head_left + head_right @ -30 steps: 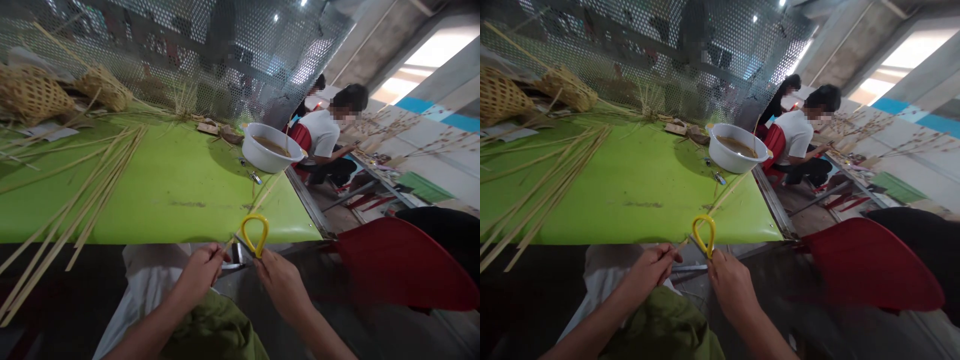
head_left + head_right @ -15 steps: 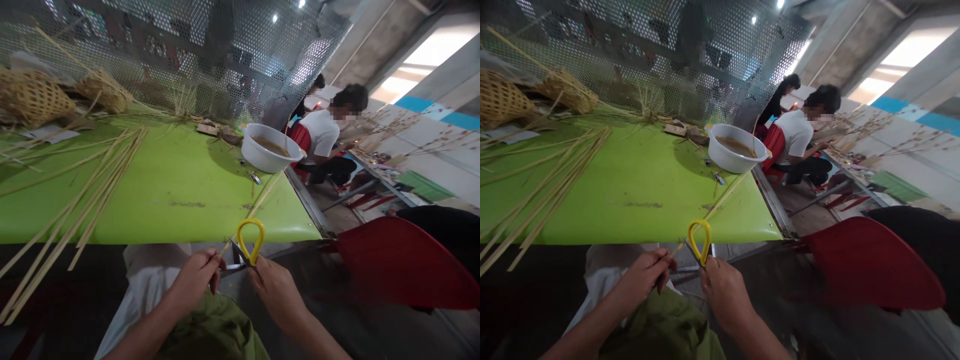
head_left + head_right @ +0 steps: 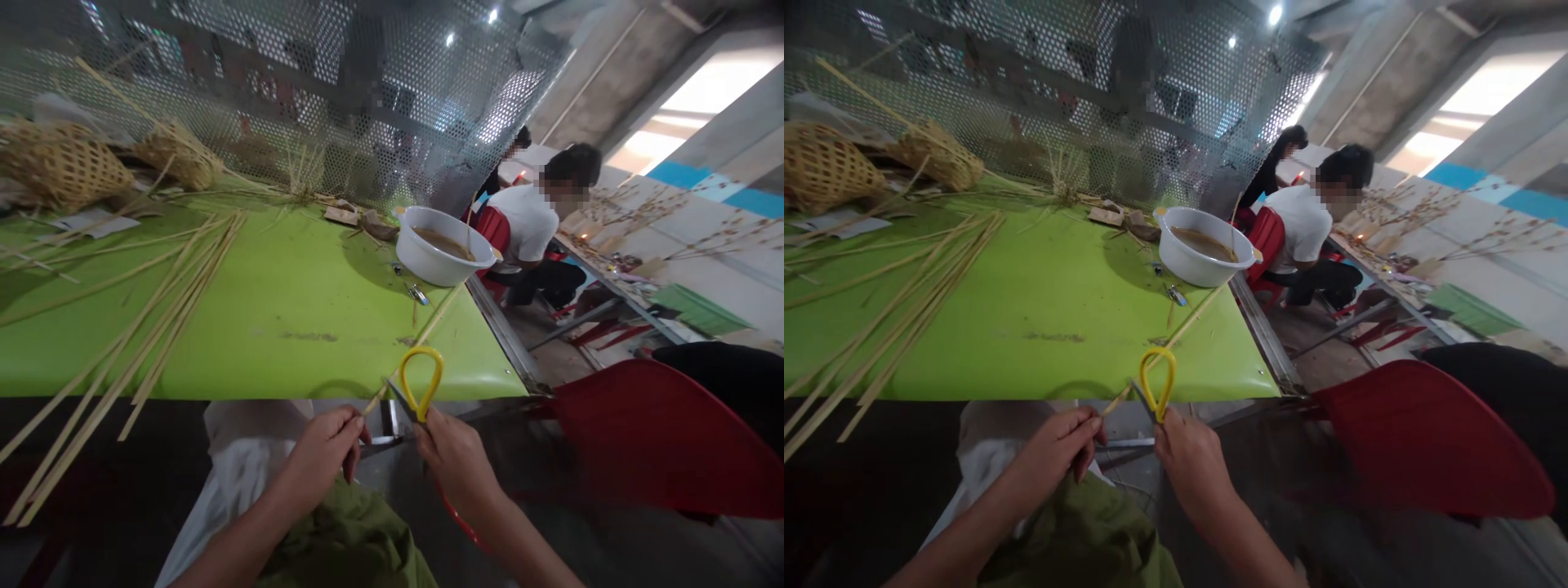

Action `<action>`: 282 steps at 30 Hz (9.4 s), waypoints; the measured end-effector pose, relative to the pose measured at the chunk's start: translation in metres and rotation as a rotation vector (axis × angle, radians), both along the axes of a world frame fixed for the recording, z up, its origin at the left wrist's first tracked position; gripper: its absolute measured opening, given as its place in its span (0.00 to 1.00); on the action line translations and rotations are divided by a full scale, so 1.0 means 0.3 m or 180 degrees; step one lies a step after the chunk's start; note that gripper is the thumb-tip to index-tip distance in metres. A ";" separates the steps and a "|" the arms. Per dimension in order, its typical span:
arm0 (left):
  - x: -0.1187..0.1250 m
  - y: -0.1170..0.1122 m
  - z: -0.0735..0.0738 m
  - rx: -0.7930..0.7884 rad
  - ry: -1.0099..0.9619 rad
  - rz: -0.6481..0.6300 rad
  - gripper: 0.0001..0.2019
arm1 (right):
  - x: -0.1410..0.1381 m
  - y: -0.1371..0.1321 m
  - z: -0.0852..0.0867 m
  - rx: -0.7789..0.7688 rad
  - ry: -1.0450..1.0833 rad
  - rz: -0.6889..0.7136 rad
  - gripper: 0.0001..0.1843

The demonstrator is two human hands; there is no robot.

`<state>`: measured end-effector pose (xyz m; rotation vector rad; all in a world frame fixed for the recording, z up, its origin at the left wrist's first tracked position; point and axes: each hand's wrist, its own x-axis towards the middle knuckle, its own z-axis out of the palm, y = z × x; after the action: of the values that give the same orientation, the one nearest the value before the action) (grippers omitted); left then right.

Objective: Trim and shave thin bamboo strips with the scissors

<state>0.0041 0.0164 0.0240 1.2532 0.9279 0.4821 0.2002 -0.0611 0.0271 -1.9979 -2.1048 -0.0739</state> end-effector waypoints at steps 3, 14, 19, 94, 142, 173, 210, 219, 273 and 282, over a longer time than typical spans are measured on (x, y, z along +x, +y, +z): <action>-0.001 0.001 -0.008 0.0031 -0.0011 -0.0038 0.17 | 0.001 0.001 -0.002 -0.0157 0.0016 0.0181 0.09; 0.004 0.006 -0.012 0.0086 -0.0026 0.0006 0.17 | 0.003 0.000 -0.001 -0.0201 0.0034 0.0123 0.09; 0.011 0.010 -0.011 0.0080 -0.0006 -0.0008 0.16 | 0.000 0.004 -0.005 -0.0097 0.0012 0.0088 0.08; 0.027 0.006 -0.034 0.0224 -0.0015 0.0163 0.14 | -0.042 0.004 -0.009 -0.0098 -0.0158 0.0117 0.07; 0.023 0.011 -0.048 0.0334 -0.0003 0.0153 0.15 | -0.026 0.015 -0.017 -0.0210 -0.0023 0.0102 0.07; -0.028 -0.012 0.026 0.0132 0.0044 -0.0136 0.17 | 0.031 0.036 0.026 -0.0450 -0.0129 -0.0129 0.09; -0.020 -0.020 0.036 -0.0014 0.0057 -0.0272 0.23 | 0.050 0.047 0.035 -0.0327 0.0027 -0.0228 0.11; 0.001 0.002 0.013 -0.0216 -0.0123 -0.0454 0.24 | 0.026 0.021 0.033 -0.0436 0.0071 0.0104 0.08; -0.007 0.012 0.009 -0.0417 -0.0124 -0.0451 0.27 | 0.097 0.047 0.071 -0.0508 -0.0117 -0.0247 0.09; -0.020 0.013 0.027 -0.0492 -0.0013 -0.0466 0.28 | 0.111 0.057 0.076 -0.0673 0.0014 -0.0353 0.10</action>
<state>-0.0018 0.0202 0.0320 1.1691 0.8468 0.2920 0.2335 -0.0441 0.0500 -2.2311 -2.0736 0.1396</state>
